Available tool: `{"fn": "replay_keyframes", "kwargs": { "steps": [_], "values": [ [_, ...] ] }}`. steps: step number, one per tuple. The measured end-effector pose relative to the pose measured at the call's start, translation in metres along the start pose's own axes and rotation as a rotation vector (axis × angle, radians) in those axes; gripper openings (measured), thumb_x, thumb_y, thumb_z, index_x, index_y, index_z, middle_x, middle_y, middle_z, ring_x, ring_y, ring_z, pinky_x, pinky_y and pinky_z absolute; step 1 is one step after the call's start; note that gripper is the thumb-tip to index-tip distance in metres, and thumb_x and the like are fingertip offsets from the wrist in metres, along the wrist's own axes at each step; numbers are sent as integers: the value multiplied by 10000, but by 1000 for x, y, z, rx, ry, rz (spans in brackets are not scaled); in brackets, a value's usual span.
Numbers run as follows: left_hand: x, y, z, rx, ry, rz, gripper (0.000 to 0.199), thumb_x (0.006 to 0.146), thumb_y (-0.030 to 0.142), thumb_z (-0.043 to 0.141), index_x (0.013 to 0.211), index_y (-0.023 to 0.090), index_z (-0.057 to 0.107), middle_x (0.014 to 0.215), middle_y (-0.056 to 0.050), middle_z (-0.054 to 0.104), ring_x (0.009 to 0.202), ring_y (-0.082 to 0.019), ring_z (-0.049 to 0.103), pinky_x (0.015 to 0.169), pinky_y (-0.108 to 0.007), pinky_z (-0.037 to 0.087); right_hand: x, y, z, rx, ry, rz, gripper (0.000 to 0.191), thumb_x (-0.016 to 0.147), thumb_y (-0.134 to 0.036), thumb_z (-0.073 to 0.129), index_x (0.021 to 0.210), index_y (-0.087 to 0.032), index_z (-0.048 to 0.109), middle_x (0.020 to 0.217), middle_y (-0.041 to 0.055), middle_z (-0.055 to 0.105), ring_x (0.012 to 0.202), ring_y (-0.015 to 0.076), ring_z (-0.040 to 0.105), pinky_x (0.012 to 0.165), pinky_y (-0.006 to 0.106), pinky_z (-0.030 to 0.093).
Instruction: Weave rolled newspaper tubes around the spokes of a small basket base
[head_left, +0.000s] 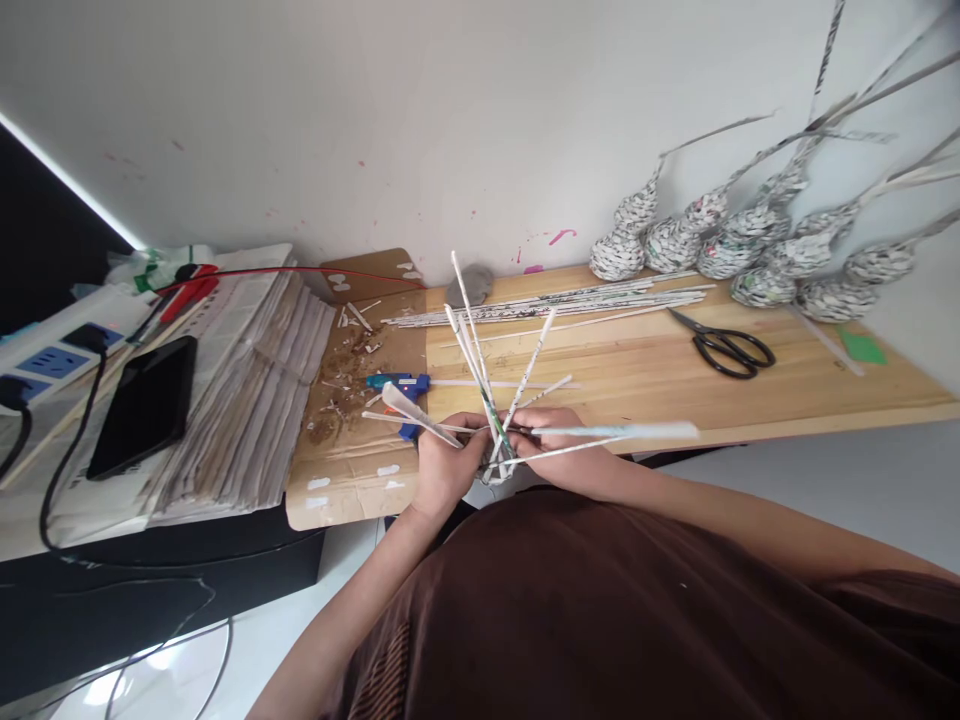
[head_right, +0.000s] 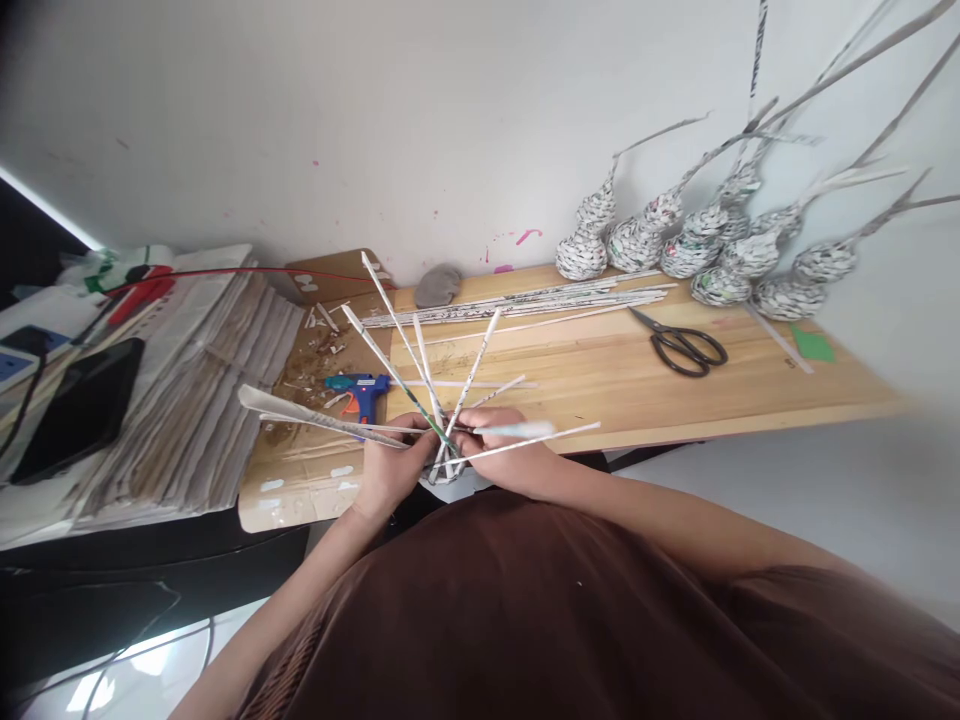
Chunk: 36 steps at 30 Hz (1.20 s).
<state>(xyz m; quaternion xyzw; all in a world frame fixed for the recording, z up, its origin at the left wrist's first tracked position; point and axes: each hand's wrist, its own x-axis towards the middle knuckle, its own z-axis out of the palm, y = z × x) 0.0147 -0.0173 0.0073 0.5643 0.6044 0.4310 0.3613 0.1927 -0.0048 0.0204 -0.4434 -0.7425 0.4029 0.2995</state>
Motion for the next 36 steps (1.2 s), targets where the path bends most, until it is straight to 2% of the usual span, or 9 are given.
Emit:
{"fn": "replay_keyframes", "kwargs": {
  "steps": [6, 9, 11, 14, 18, 22, 26, 29, 36],
  "values": [
    [3, -2, -7, -184, -89, -26, 249, 774, 317, 742, 961, 154, 726, 920, -84, 776, 805, -199, 720, 744, -291, 566, 15, 14, -3, -144, 13, -30, 183, 889, -177, 576, 977, -210, 732, 881, 39, 758, 813, 196, 699, 741, 286, 501],
    [2, -3, -25, -178, -134, 73, 401, 780, 328, 768, 1135, 167, 673, 1132, -122, 733, 1018, -233, 695, 883, -346, 562, 22, 17, -9, -175, 32, -29, 184, 879, -169, 575, 966, -207, 732, 894, 43, 759, 833, 203, 698, 752, 287, 490],
    [2, -4, -42, -181, -210, 99, 613, 774, 306, 780, 1336, 204, 557, 1242, -126, 687, 1138, -247, 653, 900, -352, 564, 25, 15, -15, -176, 28, -8, 159, 867, -162, 587, 925, -195, 730, 867, 41, 758, 796, 192, 693, 724, 272, 478],
    [7, -5, -64, -189, -396, 43, 513, 844, 321, 705, 1323, 190, 580, 1220, -134, 703, 1079, -240, 692, 915, -373, 567, 30, 8, -24, -196, -32, 7, 150, 858, -138, 581, 854, -181, 724, 785, 28, 741, 711, 167, 664, 653, 247, 446],
    [19, -8, -64, -234, -251, -114, 428, 755, 367, 785, 1122, 163, 702, 1061, -116, 761, 954, -252, 726, 733, -323, 598, 33, -1, -27, -258, -104, -29, 200, 863, -101, 551, 868, -176, 736, 825, 40, 742, 736, 164, 659, 662, 245, 437],
    [23, -11, -38, -268, -285, -161, 359, 629, 376, 865, 890, 149, 769, 843, -75, 785, 761, -216, 724, 707, -313, 583, 33, -1, -22, -282, -144, -80, 198, 864, -109, 571, 922, -180, 747, 897, 63, 753, 811, 186, 681, 731, 262, 471],
    [19, -16, -20, -134, -180, -72, 237, 683, 372, 818, 791, 164, 778, 831, -58, 787, 704, -182, 705, 664, -269, 555, 33, 0, -21, -309, -156, -93, 192, 852, -106, 582, 895, -181, 753, 920, 70, 761, 835, 198, 694, 769, 276, 488],
    [16, -19, -18, -37, -103, -4, 207, 730, 355, 778, 827, 173, 782, 803, -44, 778, 679, -162, 691, 646, -248, 538, 32, -1, -21, -280, -162, -87, 202, 848, -106, 585, 903, -199, 757, 948, 56, 766, 859, 198, 701, 768, 273, 487],
    [10, -10, -15, -47, 60, 41, 163, 731, 327, 773, 787, 175, 758, 805, -50, 767, 725, -174, 697, 691, -264, 543, 34, -1, -19, -284, -150, -78, 174, 827, -109, 619, 877, -215, 747, 900, 42, 762, 835, 200, 693, 749, 275, 477]
  ]
}}
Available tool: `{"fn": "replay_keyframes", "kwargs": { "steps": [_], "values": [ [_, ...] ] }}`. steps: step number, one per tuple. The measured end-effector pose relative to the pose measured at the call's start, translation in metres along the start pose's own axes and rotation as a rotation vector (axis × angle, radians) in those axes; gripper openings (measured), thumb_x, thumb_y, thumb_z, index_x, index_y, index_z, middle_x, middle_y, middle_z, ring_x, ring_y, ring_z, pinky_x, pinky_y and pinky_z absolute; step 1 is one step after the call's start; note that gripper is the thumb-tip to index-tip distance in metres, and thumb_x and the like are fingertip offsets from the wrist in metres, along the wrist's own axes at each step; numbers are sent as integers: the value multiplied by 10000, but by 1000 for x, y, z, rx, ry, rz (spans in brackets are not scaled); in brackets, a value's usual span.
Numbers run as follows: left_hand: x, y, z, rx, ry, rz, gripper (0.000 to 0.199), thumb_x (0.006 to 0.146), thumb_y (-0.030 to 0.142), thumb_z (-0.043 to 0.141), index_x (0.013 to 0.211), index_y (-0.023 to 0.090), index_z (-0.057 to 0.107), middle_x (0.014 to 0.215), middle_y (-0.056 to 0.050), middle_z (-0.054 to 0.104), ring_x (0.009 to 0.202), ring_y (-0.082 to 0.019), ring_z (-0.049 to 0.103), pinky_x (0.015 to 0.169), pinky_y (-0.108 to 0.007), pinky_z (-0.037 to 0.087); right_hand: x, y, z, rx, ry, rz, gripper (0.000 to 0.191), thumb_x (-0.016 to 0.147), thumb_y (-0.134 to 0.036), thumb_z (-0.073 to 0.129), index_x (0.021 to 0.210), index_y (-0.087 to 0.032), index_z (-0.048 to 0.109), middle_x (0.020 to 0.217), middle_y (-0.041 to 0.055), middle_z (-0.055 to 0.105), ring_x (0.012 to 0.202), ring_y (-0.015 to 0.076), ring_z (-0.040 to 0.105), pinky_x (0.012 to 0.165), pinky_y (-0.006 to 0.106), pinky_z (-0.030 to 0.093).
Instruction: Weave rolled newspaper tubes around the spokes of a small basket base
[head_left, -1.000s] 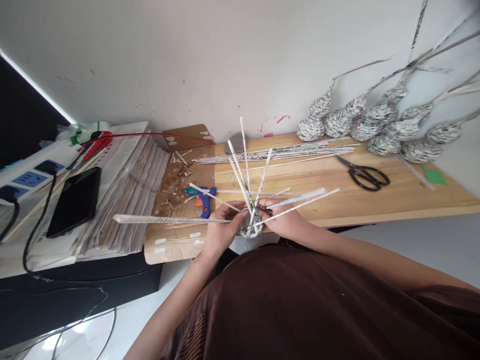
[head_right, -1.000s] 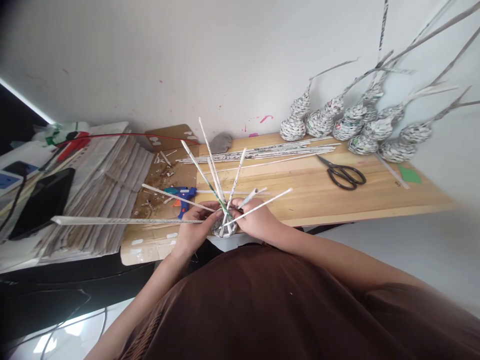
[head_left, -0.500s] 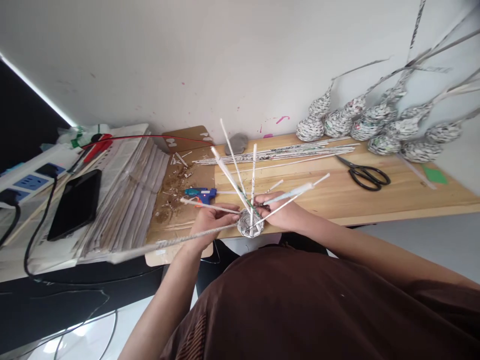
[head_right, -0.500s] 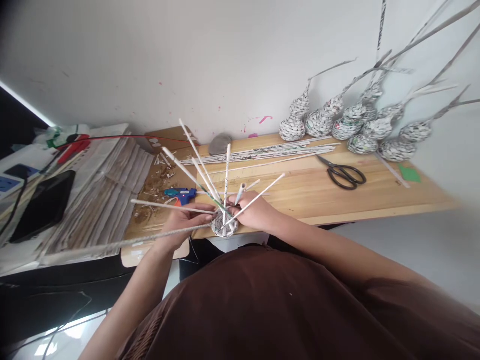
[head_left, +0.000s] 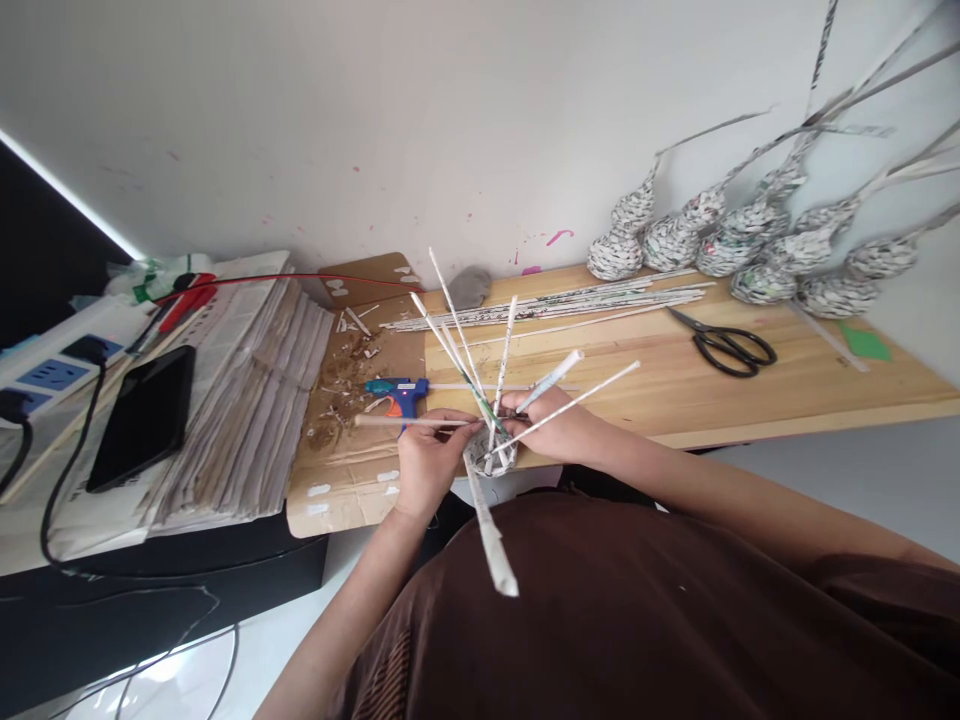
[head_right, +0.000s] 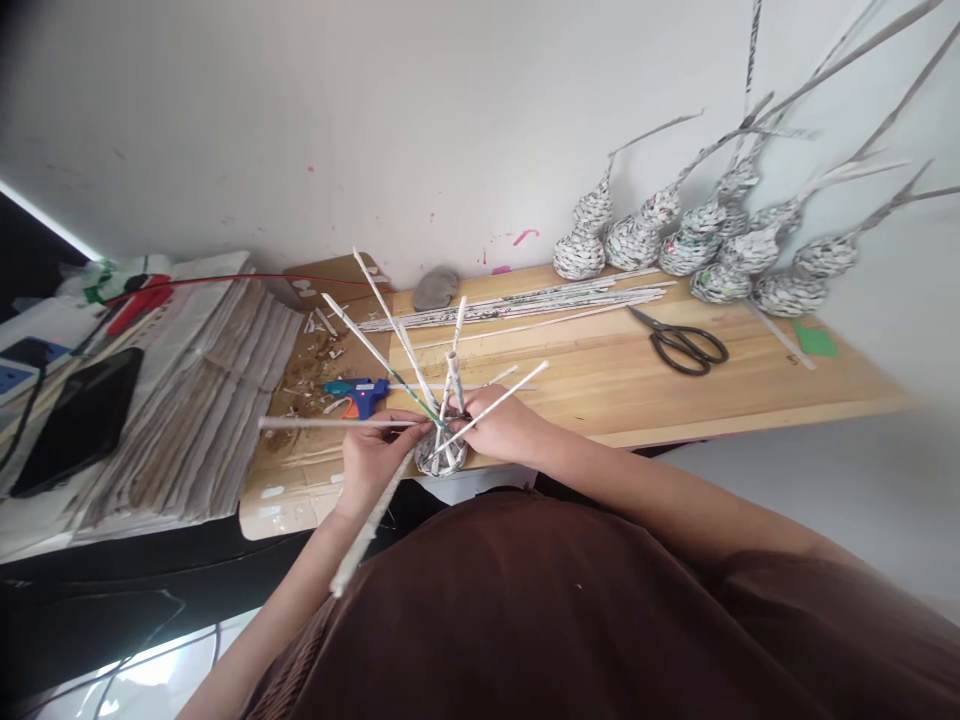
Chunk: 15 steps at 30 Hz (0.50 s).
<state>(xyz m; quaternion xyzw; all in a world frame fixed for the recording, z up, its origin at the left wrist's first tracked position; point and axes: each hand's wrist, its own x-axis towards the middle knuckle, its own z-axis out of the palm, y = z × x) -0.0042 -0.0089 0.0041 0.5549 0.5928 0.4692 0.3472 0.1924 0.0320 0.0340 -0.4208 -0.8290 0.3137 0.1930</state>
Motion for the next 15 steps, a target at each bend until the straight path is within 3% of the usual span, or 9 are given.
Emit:
{"fn": "replay_keyframes", "kwargs": {
  "steps": [4, 11, 15],
  "values": [
    [-4, 5, 4, -21, 45, -10, 113, 730, 283, 763, 742, 177, 727, 781, -41, 754, 720, -162, 685, 675, -251, 536, 1, -2, 0, 23, -18, 39, 195, 818, -72, 605, 854, -210, 738, 862, 29, 756, 794, 180, 686, 707, 251, 462],
    [-2, 8, 5, 38, -15, -5, 42, 755, 227, 706, 737, 189, 706, 737, -10, 732, 648, -133, 646, 617, -222, 504, -1, -1, 2, 32, -12, -76, 154, 847, -105, 595, 883, -172, 729, 894, 69, 758, 807, 195, 695, 706, 258, 467],
    [3, 4, 4, 17, -49, -41, 112, 715, 261, 744, 772, 175, 700, 711, -10, 716, 627, -138, 643, 600, -225, 498, -1, 3, 6, 28, -11, -79, 175, 850, -109, 590, 926, -180, 731, 912, 65, 760, 839, 200, 705, 748, 268, 480]
  ]
}}
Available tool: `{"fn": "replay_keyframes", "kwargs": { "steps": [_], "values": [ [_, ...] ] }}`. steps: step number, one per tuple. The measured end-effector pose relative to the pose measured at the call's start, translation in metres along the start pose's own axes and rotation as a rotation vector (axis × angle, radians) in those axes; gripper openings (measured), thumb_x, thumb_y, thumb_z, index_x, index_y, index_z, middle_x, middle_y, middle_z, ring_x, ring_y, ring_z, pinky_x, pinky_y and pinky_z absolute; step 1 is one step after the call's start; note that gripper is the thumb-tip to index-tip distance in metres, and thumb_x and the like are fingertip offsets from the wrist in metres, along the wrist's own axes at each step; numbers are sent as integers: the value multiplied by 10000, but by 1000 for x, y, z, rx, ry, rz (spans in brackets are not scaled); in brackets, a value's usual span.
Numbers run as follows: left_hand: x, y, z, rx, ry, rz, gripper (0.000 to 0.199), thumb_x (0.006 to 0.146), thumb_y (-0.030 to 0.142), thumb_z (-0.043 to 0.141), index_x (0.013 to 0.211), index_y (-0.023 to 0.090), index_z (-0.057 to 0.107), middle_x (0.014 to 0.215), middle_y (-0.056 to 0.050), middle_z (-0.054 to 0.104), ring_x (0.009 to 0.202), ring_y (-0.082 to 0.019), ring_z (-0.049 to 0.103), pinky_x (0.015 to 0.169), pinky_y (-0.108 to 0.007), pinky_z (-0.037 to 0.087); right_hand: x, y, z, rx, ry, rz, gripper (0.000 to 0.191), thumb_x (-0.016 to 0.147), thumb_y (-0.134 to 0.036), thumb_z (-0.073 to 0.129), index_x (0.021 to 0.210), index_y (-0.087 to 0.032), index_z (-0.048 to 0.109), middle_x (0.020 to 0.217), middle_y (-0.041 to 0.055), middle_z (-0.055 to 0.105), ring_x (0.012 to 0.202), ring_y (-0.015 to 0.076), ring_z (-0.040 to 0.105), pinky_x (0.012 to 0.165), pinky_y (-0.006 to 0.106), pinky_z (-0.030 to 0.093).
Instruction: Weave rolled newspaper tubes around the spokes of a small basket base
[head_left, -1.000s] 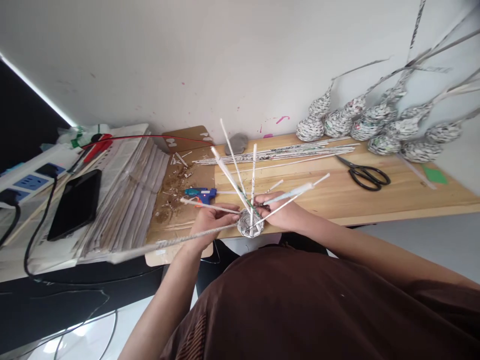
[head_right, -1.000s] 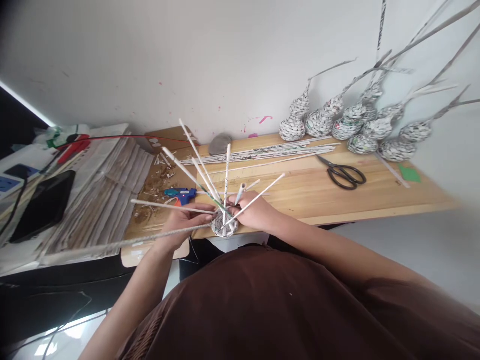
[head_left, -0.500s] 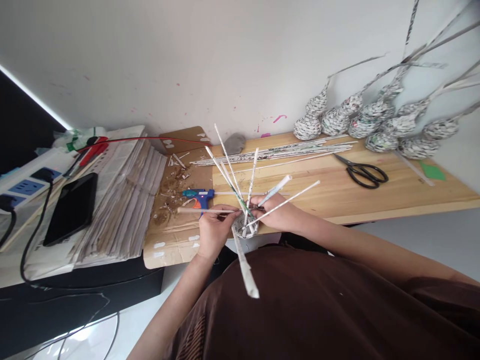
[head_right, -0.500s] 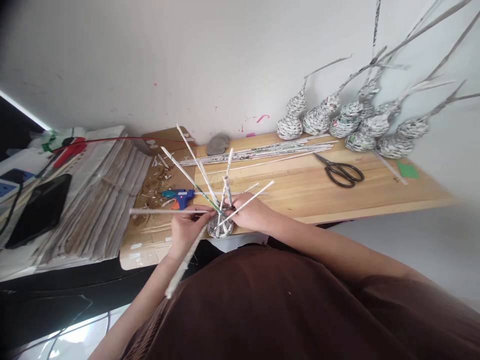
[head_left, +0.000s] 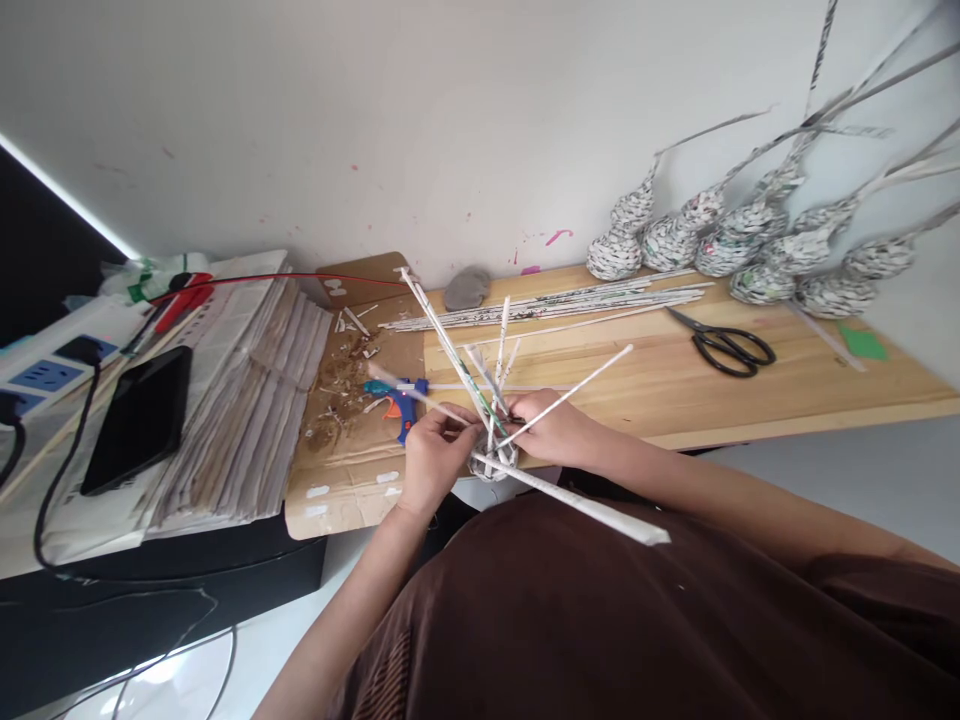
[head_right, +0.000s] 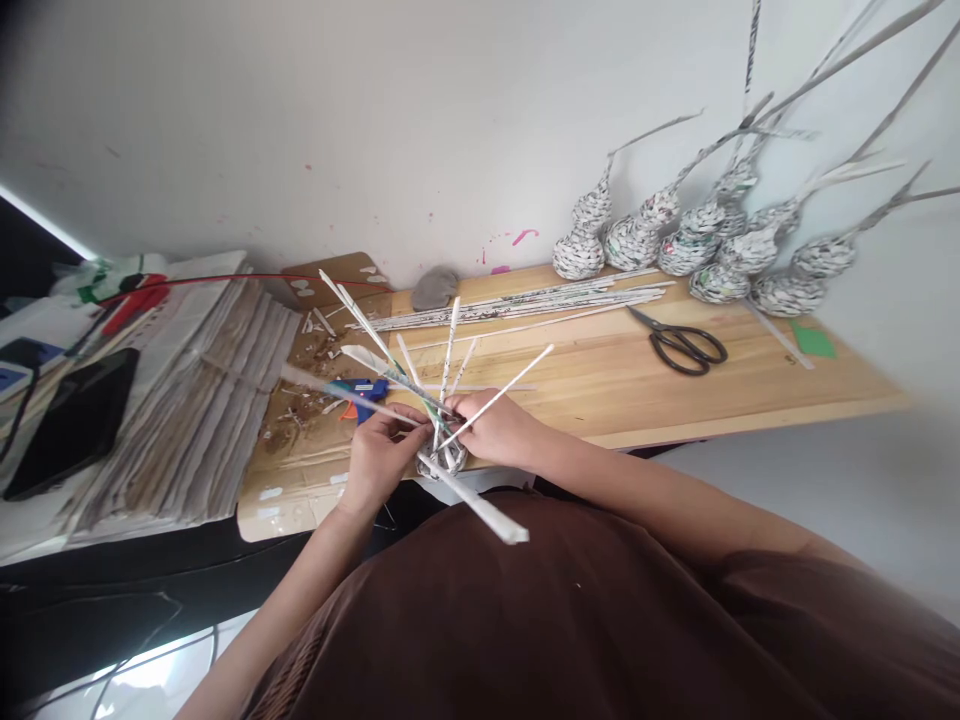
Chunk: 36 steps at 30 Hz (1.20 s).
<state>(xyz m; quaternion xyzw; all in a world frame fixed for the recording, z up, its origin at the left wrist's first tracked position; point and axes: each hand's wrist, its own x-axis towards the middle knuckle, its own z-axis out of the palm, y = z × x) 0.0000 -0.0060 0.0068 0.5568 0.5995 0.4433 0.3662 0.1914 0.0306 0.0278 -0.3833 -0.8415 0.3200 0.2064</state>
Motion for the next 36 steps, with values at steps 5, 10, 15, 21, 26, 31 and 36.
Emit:
{"fn": "replay_keyframes", "kwargs": {
  "steps": [5, 10, 15, 21, 26, 31, 36],
  "values": [
    [4, -1, -7, -21, -167, -49, 237, 771, 340, 710, 932, 176, 771, 848, -58, 783, 794, -216, 720, 726, -289, 543, 0, -1, 3, -11, 49, 23, 169, 836, -118, 607, 922, -192, 732, 887, 55, 763, 806, 202, 703, 741, 275, 483],
    [5, 6, -11, -25, -309, -30, 246, 799, 365, 678, 911, 185, 803, 876, -53, 794, 826, -235, 720, 779, -311, 540, 1, -2, 5, 79, 91, 54, 189, 851, -120, 604, 927, -224, 741, 934, 30, 765, 844, 182, 706, 763, 262, 493],
    [0, 5, -7, -33, -199, -73, 209, 750, 349, 708, 829, 183, 807, 725, -31, 770, 685, -205, 695, 638, -263, 516, 1, -2, 5, 109, 107, -11, 216, 842, -86, 602, 964, -208, 731, 918, 32, 755, 819, 167, 696, 756, 248, 475],
    [-5, 1, -2, 6, -152, -80, 99, 680, 264, 735, 703, 179, 781, 624, -18, 731, 599, -194, 670, 561, -259, 500, 1, -14, -4, -24, 36, 25, 73, 836, -253, 677, 877, -201, 706, 800, 18, 722, 702, 160, 648, 643, 237, 413],
    [-5, 1, -1, -53, -146, -92, 120, 675, 281, 752, 707, 168, 770, 716, -65, 765, 624, -201, 686, 585, -276, 517, 2, -34, -19, -91, -36, -53, 363, 664, -511, 827, 816, -210, 694, 771, 19, 693, 715, 192, 627, 624, 258, 387],
    [-13, 2, -1, 35, -99, -29, 114, 737, 280, 721, 749, 171, 753, 720, -34, 752, 648, -186, 680, 618, -270, 512, -6, -53, -30, -28, -97, -150, 829, 496, -692, 843, 1156, -231, 649, 1070, 87, 705, 959, 290, 649, 810, 335, 461],
    [-22, 4, 0, 95, -33, -1, 143, 761, 256, 686, 647, 170, 692, 614, -2, 698, 561, -161, 631, 533, -246, 461, -21, -63, -30, 20, -97, -262, 1173, 505, -687, 841, 1496, -279, 366, 1498, 128, 469, 1357, 362, 440, 1119, 456, 308]
  ]
}}
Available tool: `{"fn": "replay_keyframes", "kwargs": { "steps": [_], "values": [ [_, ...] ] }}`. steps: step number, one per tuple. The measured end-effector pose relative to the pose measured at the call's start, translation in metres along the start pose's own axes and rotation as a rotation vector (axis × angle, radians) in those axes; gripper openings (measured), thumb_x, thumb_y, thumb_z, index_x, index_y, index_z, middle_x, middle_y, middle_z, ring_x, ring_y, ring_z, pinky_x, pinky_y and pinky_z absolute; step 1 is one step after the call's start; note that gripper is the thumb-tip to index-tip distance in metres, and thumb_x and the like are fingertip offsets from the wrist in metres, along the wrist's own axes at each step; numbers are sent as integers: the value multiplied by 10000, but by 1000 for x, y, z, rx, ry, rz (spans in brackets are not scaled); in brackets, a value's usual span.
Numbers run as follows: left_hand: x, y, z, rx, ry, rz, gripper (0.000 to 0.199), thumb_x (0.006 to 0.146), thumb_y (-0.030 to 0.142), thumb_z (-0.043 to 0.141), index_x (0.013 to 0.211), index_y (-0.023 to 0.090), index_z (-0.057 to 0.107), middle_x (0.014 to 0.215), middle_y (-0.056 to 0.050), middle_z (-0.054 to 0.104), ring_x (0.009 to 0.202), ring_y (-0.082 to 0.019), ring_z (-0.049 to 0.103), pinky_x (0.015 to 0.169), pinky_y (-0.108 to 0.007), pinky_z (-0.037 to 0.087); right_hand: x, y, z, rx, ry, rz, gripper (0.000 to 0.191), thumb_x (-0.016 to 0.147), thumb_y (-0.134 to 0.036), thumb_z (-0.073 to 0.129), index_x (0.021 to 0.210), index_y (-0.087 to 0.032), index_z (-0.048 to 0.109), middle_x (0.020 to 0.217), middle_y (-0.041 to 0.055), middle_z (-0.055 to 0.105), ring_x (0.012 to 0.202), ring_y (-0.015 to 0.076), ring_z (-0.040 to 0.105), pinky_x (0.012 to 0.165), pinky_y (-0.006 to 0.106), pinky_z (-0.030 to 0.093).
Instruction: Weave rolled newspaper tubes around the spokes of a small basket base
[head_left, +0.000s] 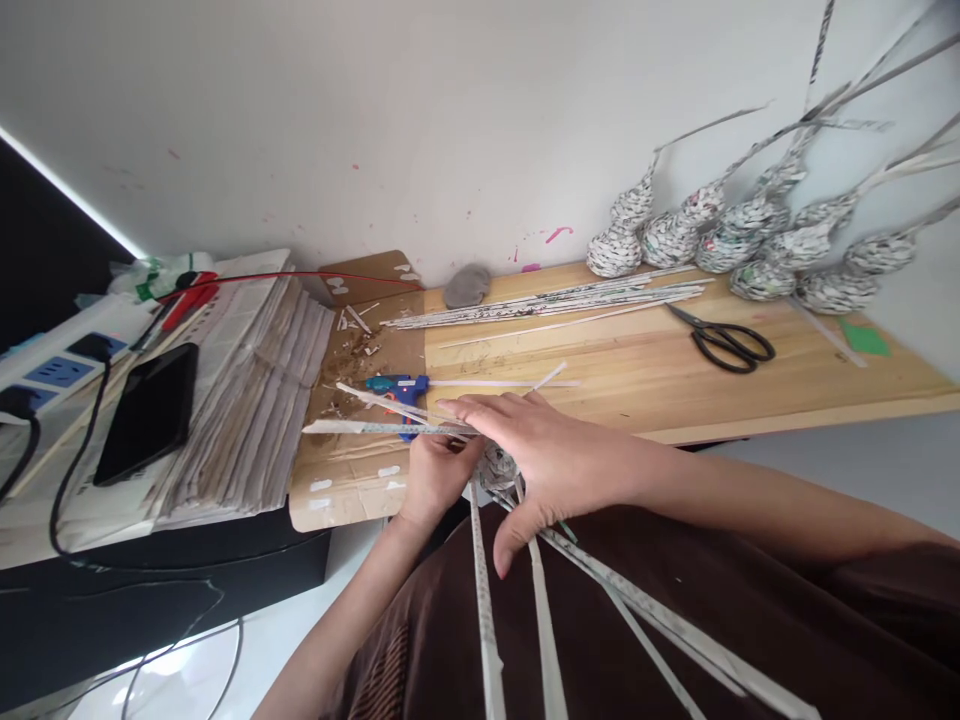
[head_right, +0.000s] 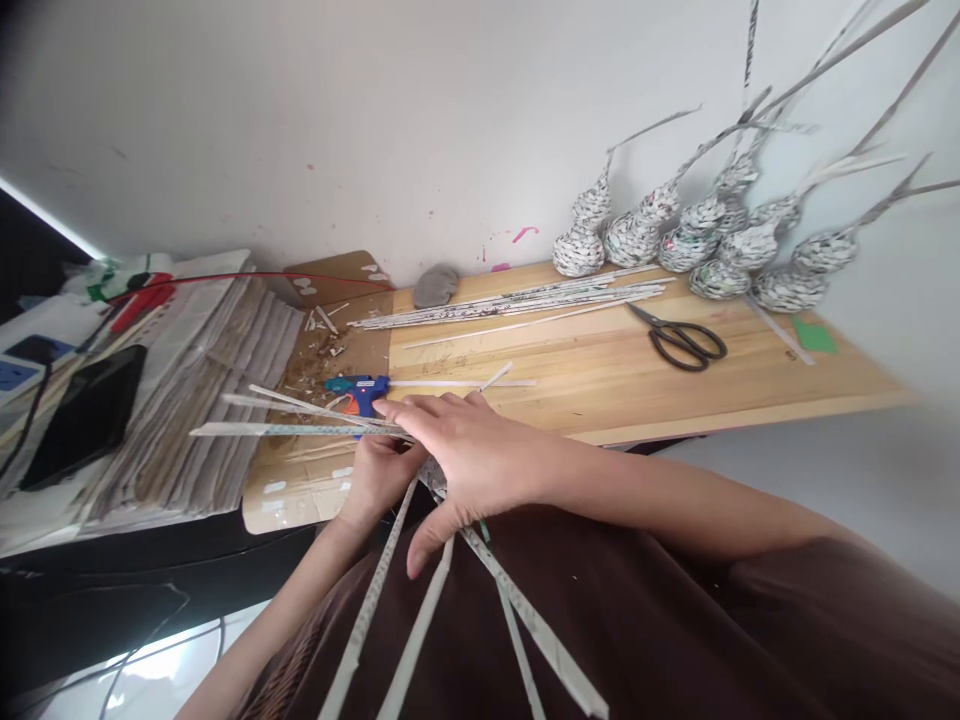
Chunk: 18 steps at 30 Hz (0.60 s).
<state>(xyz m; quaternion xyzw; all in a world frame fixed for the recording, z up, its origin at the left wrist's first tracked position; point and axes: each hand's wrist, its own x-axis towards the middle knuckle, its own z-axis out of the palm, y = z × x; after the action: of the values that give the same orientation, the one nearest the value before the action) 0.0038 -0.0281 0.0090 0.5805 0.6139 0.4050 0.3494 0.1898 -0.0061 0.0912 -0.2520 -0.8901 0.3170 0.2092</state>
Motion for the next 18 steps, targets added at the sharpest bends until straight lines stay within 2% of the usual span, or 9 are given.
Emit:
{"fn": "replay_keyframes", "kwargs": {
  "steps": [3, 6, 9, 12, 16, 18],
  "values": [
    [-2, 2, 0, 5, 20, 43, 71, 764, 216, 670, 745, 186, 732, 705, 0, 744, 625, -168, 670, 590, -250, 504, -7, -4, -3, -14, 19, 4, 1108, 572, -616, 854, 1509, -297, 355, 1530, 115, 434, 1395, 353, 400, 1141, 461, 285],
    [-1, 0, 1, 15, 43, 63, 79, 769, 226, 675, 784, 201, 749, 759, -6, 766, 664, -174, 697, 639, -259, 536, -11, -4, -8, -36, 70, 15, 963, 656, -556, 838, 1479, -284, 418, 1489, 106, 484, 1363, 321, 442, 1108, 413, 346],
    [1, -4, 2, 40, 79, 75, 82, 770, 223, 673, 787, 211, 752, 762, -3, 767, 658, -168, 699, 646, -255, 543, -11, 2, -7, -68, 89, 102, 582, 824, -456, 738, 1350, -269, 574, 1257, 81, 656, 1160, 257, 595, 966, 347, 440],
    [1, -4, 4, 49, 45, 85, 101, 777, 210, 663, 805, 213, 761, 775, -8, 771, 691, -172, 711, 647, -247, 543, -7, 14, 4, -120, 17, 219, 310, 890, -345, 663, 1174, -225, 694, 1002, 63, 725, 895, 211, 661, 781, 297, 452],
    [-1, -1, 6, -11, 30, 65, 135, 776, 222, 675, 863, 192, 772, 847, -39, 789, 759, -198, 734, 668, -260, 563, -3, 28, 23, -229, 28, 270, 229, 946, -344, 558, 1011, -198, 722, 916, 57, 739, 787, 185, 657, 678, 266, 392],
    [-2, -1, 7, -44, 38, 65, 153, 747, 194, 686, 874, 181, 771, 859, -47, 791, 773, -206, 737, 695, -277, 576, -3, 30, 27, -287, 26, 298, 242, 971, -328, 497, 1012, -198, 697, 890, 51, 745, 735, 177, 648, 629, 265, 354]
  ]
}}
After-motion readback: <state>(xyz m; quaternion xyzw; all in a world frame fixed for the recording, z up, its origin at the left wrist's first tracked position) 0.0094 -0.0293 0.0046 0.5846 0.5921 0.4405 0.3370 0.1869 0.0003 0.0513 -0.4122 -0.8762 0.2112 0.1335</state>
